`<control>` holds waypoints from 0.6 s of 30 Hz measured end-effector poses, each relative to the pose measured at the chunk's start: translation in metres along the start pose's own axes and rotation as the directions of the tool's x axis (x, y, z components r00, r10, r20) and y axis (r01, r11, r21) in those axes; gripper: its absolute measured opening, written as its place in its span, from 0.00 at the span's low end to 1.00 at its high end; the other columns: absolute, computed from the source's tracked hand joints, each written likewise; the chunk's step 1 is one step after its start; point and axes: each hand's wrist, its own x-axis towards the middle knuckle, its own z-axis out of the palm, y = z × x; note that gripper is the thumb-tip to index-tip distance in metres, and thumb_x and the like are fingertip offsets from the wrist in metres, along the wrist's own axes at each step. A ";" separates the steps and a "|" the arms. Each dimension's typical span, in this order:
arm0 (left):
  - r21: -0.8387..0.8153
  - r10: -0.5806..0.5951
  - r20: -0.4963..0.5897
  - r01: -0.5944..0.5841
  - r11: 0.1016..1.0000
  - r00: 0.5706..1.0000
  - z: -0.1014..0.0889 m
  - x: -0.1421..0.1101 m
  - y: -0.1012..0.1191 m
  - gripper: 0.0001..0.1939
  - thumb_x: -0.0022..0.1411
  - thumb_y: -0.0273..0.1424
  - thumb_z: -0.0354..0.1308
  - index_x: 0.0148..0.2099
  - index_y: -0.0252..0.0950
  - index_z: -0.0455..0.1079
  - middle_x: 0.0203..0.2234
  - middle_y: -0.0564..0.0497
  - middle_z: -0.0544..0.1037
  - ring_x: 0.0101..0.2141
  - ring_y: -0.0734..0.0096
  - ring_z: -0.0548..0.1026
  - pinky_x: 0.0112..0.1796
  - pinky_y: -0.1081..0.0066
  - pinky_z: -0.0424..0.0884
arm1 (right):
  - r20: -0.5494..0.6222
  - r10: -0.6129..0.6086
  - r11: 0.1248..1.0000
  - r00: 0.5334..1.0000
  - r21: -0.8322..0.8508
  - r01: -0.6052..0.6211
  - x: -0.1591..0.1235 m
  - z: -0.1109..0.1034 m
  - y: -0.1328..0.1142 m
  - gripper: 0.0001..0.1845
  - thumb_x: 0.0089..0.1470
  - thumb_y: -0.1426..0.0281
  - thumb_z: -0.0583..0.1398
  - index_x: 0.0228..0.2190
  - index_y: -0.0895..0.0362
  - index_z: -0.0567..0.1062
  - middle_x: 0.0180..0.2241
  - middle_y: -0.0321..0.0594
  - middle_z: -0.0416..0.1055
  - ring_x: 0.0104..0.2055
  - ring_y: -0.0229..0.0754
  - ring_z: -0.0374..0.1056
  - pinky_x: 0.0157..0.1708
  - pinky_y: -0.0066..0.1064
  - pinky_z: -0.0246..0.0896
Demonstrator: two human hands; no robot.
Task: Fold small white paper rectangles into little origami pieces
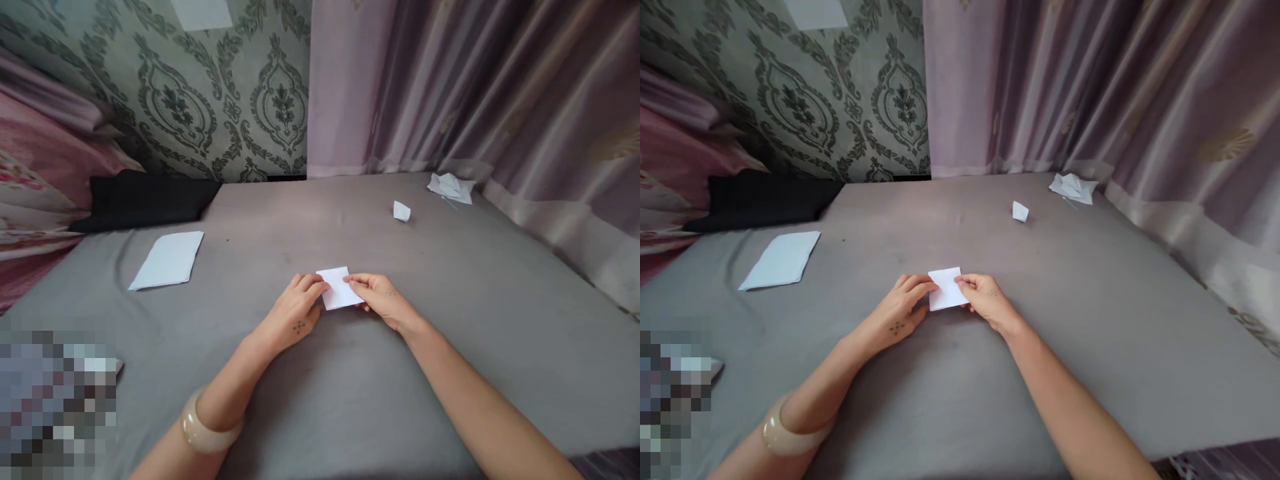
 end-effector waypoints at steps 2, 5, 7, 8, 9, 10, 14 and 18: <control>0.074 0.034 0.009 -0.035 0.997 0.999 0.000 0.001 0.000 0.16 0.62 0.22 0.47 0.51 0.36 0.66 0.48 0.44 0.70 0.48 0.61 0.65 0.49 0.63 0.65 | 0.008 -0.015 0.999 1.000 -0.036 0.015 0.000 -0.001 0.001 0.18 0.53 0.62 0.58 0.42 0.59 0.75 0.21 0.33 0.67 0.19 0.32 0.59 0.18 0.24 0.53; 0.181 0.050 0.077 -0.064 0.981 0.996 0.000 0.001 0.001 0.14 0.66 0.23 0.43 0.46 0.35 0.69 0.44 0.44 0.73 0.45 0.61 0.69 0.46 0.63 0.67 | 0.017 -0.101 0.950 0.995 -0.294 0.102 -0.003 -0.002 0.000 0.19 0.55 0.57 0.55 0.39 0.57 0.77 0.21 0.33 0.68 0.21 0.35 0.61 0.21 0.27 0.56; 0.220 0.039 0.123 -0.066 0.973 0.992 0.000 0.000 0.002 0.14 0.66 0.24 0.43 0.44 0.35 0.69 0.42 0.44 0.74 0.43 0.62 0.70 0.44 0.64 0.68 | -0.016 -0.252 0.825 0.968 -0.527 0.206 -0.008 -0.004 -0.003 0.20 0.56 0.55 0.54 0.37 0.55 0.78 0.25 0.36 0.70 0.26 0.38 0.65 0.29 0.31 0.61; 0.234 0.034 0.137 -0.066 0.970 0.990 -0.001 0.000 0.003 0.13 0.66 0.24 0.43 0.44 0.35 0.69 0.41 0.44 0.74 0.42 0.62 0.71 0.43 0.65 0.68 | -0.010 -0.341 0.746 0.940 -0.612 0.264 -0.011 -0.005 -0.006 0.19 0.55 0.55 0.55 0.37 0.55 0.78 0.30 0.38 0.72 0.31 0.40 0.67 0.34 0.33 0.63; 0.249 0.030 0.143 -0.066 0.966 0.989 -0.001 0.000 0.004 0.13 0.66 0.25 0.43 0.44 0.35 0.69 0.41 0.44 0.74 0.42 0.62 0.71 0.43 0.65 0.68 | 0.026 -0.413 0.670 0.910 -0.668 0.323 -0.014 -0.006 -0.008 0.19 0.55 0.55 0.56 0.39 0.54 0.78 0.36 0.40 0.73 0.37 0.42 0.68 0.40 0.35 0.63; 0.264 0.029 0.146 -0.067 0.962 0.989 -0.001 0.000 0.005 0.13 0.67 0.25 0.44 0.44 0.35 0.69 0.41 0.44 0.74 0.42 0.62 0.71 0.42 0.65 0.68 | 0.088 -0.457 0.608 0.885 -0.696 0.383 -0.016 -0.006 -0.009 0.19 0.54 0.55 0.57 0.42 0.53 0.76 0.41 0.41 0.72 0.43 0.44 0.67 0.44 0.37 0.62; 0.304 0.021 0.160 -0.069 0.950 0.987 0.000 0.000 0.007 0.13 0.67 0.27 0.44 0.45 0.34 0.70 0.41 0.44 0.74 0.41 0.62 0.71 0.42 0.65 0.69 | 0.335 -0.453 0.443 0.826 -0.720 0.535 -0.023 -0.006 -0.011 0.26 0.49 0.56 0.62 0.49 0.52 0.71 0.53 0.43 0.65 0.54 0.49 0.60 0.51 0.42 0.59; 0.224 -0.021 0.099 -0.002 0.974 0.995 0.002 -0.001 0.007 0.15 0.66 0.25 0.44 0.44 0.36 0.72 0.42 0.46 0.75 0.42 0.64 0.70 0.43 0.66 0.69 | 0.394 -0.470 0.348 0.789 -0.739 0.577 -0.022 -0.008 -0.008 0.19 0.53 0.62 0.61 0.46 0.52 0.72 0.51 0.43 0.67 0.51 0.49 0.61 0.51 0.43 0.59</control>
